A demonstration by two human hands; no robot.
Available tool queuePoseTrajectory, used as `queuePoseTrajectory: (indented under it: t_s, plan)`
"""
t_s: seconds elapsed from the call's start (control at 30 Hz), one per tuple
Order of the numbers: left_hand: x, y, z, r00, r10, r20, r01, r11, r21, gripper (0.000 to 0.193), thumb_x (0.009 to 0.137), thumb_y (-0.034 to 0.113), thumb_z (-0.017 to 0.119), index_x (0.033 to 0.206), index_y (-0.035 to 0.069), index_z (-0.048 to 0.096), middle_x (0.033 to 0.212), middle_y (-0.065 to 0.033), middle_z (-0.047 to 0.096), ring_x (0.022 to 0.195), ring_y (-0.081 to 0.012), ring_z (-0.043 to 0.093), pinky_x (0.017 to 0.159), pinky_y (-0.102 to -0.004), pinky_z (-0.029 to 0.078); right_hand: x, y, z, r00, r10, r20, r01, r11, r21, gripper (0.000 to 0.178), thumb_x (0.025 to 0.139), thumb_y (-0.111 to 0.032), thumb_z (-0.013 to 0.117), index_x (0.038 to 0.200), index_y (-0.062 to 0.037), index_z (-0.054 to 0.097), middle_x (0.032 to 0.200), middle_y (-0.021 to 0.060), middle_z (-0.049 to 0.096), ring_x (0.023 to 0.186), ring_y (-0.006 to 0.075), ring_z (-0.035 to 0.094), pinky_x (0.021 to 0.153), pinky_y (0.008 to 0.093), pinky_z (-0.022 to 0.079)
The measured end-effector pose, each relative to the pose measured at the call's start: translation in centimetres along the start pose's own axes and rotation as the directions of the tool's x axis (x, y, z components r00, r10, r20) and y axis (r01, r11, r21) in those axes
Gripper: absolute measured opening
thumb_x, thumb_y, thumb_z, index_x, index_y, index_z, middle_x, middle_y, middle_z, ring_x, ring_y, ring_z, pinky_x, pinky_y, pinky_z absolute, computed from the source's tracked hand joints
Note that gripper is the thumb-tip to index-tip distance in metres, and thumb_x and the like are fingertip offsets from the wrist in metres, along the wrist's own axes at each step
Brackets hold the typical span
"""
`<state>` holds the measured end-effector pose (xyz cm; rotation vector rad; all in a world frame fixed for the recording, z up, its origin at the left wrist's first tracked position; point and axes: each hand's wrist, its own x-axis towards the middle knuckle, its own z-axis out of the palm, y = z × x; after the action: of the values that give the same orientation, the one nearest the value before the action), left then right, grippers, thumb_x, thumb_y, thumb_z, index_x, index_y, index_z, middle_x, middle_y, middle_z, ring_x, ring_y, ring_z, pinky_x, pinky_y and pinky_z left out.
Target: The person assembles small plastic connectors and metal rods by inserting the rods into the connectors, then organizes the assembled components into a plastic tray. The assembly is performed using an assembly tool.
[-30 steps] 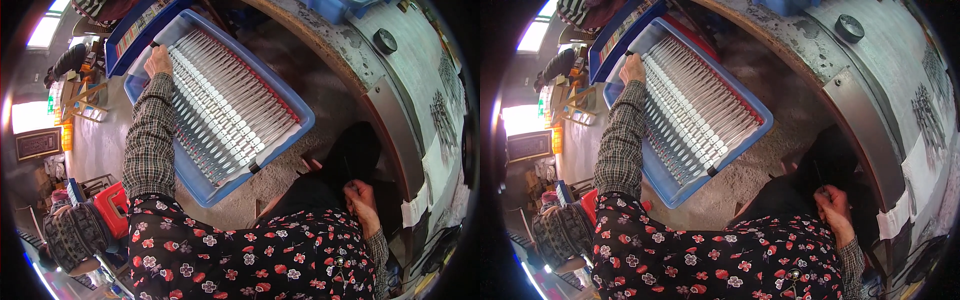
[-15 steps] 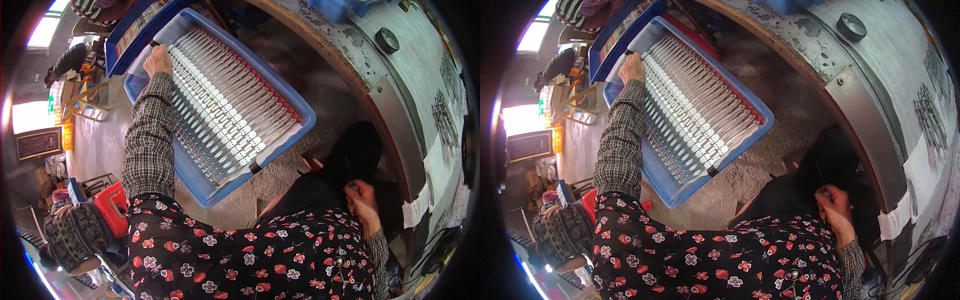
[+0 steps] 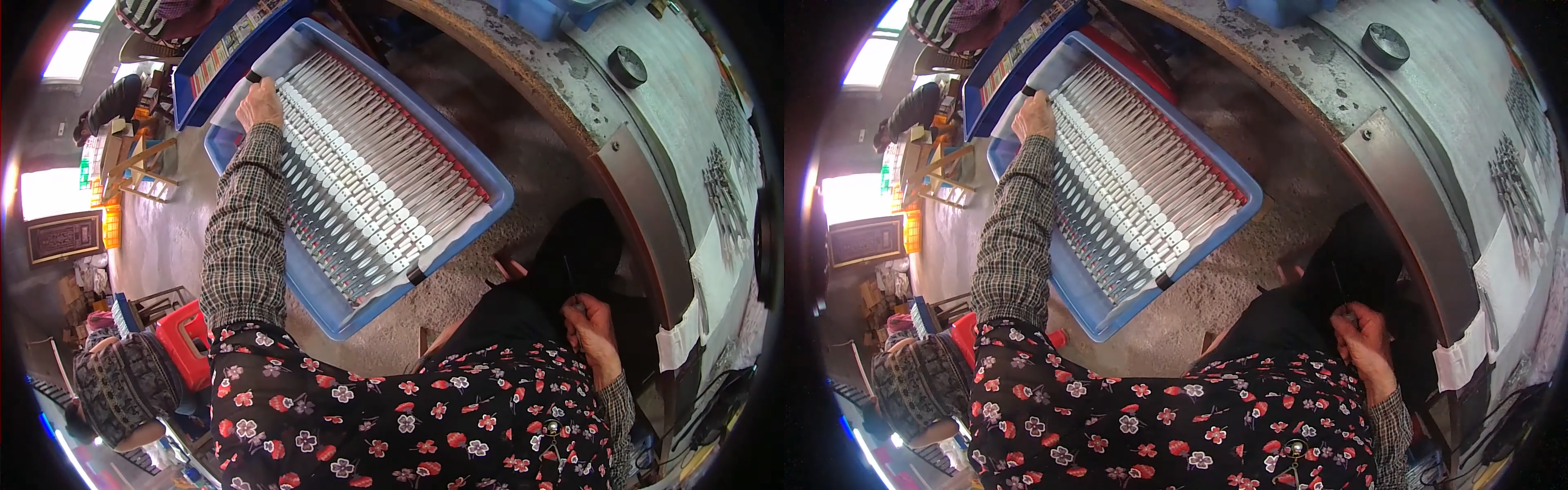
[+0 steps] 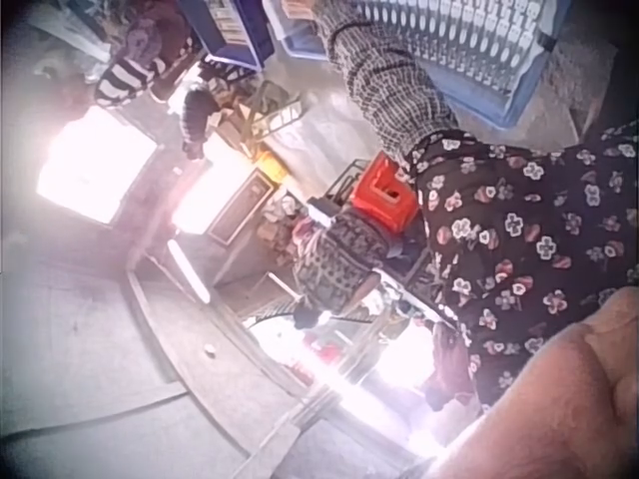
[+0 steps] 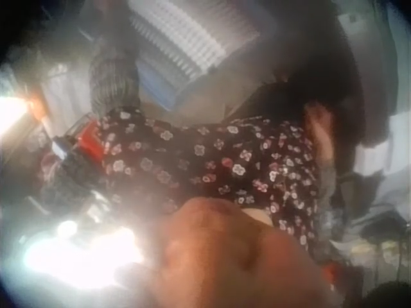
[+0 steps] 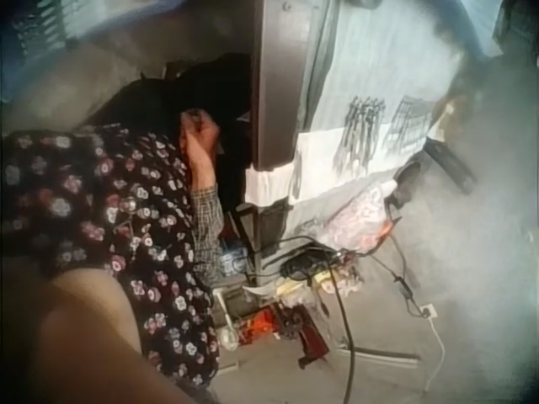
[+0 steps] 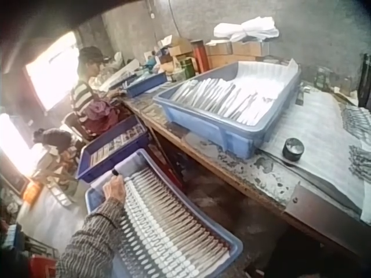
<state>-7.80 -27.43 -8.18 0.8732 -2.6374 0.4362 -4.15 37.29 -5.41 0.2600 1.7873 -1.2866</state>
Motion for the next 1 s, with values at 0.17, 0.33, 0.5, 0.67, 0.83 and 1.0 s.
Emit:
queuePoseTrajectory:
  t_s: [0.17,0.33,0.5,0.67,0.83,1.0]
  plan:
    - [0.1,0.0,-0.1,0.998,-0.063,0.004,0.064,0.996,-0.060,0.015,0.093,0.021,0.051,0.096,0.014,0.065,0.098,-0.0136,0.068,0.093,-0.0375,0.068,0.076,-0.0500,0.052,0.3,0.1,0.0,1.000,-0.005,-0.003,0.005,1.000,0.010,0.010,0.090,-0.012,0.065,0.091,-0.0023,0.063,0.059,-0.0020,0.052,0.045,0.0050,0.046,0.041,0.0207,0.034]
    - [0.3,0.4,-0.2,0.989,-0.139,0.045,0.142,0.987,-0.073,0.015,0.090,0.024,0.059,0.100,0.016,0.067,0.100,-0.0117,0.069,0.094,-0.0357,0.068,0.078,-0.0484,0.052,0.2,0.0,0.1,1.000,-0.014,0.013,0.013,1.000,0.018,0.010,0.091,-0.011,0.064,0.092,-0.0013,0.062,0.059,-0.0018,0.051,0.045,0.0054,0.045,0.041,0.0211,0.033]
    - [0.5,0.1,0.0,0.990,-0.129,0.055,0.133,0.990,-0.057,0.015,0.090,0.025,0.060,0.100,0.016,0.067,0.099,-0.0109,0.069,0.094,-0.0354,0.068,0.078,-0.0477,0.052,0.1,-0.1,0.1,1.000,-0.008,0.010,0.008,1.000,0.014,0.011,0.091,-0.013,0.065,0.092,-0.0020,0.062,0.059,-0.0021,0.051,0.045,0.0053,0.045,0.041,0.0208,0.033]
    - [0.2,0.3,-0.3,0.989,-0.124,0.078,0.128,0.991,-0.046,0.016,0.091,0.025,0.058,0.100,0.017,0.068,0.098,-0.0115,0.069,0.094,-0.0354,0.068,0.078,-0.0475,0.052,0.0,-0.1,0.2,1.000,-0.003,0.001,0.003,1.000,0.022,0.011,0.091,-0.014,0.065,0.091,-0.0039,0.062,0.059,-0.0028,0.051,0.045,0.0046,0.045,0.041,0.0204,0.032]
    - [-0.4,0.1,-0.7,0.996,-0.090,0.020,0.092,0.993,-0.077,0.018,0.090,0.024,0.057,0.102,0.021,0.071,0.099,-0.0110,0.068,0.094,-0.0349,0.068,0.079,-0.0471,0.053,0.0,-0.5,0.2,1.000,0.014,-0.016,-0.014,1.000,-0.007,0.010,0.092,-0.014,0.065,0.089,-0.0043,0.061,0.060,-0.0030,0.050,0.045,0.0044,0.045,0.041,0.0204,0.033]
    - [-1.2,0.0,-0.5,0.998,-0.057,0.041,0.060,0.994,-0.091,0.024,0.090,0.021,0.057,0.107,0.026,0.073,0.103,-0.0097,0.067,0.095,-0.0343,0.068,0.081,-0.0463,0.053,0.1,-0.2,0.1,1.000,-0.007,0.006,0.006,1.000,0.016,0.010,0.091,-0.012,0.064,0.089,-0.0030,0.061,0.060,-0.0028,0.050,0.045,0.0045,0.045,0.041,0.0205,0.033]
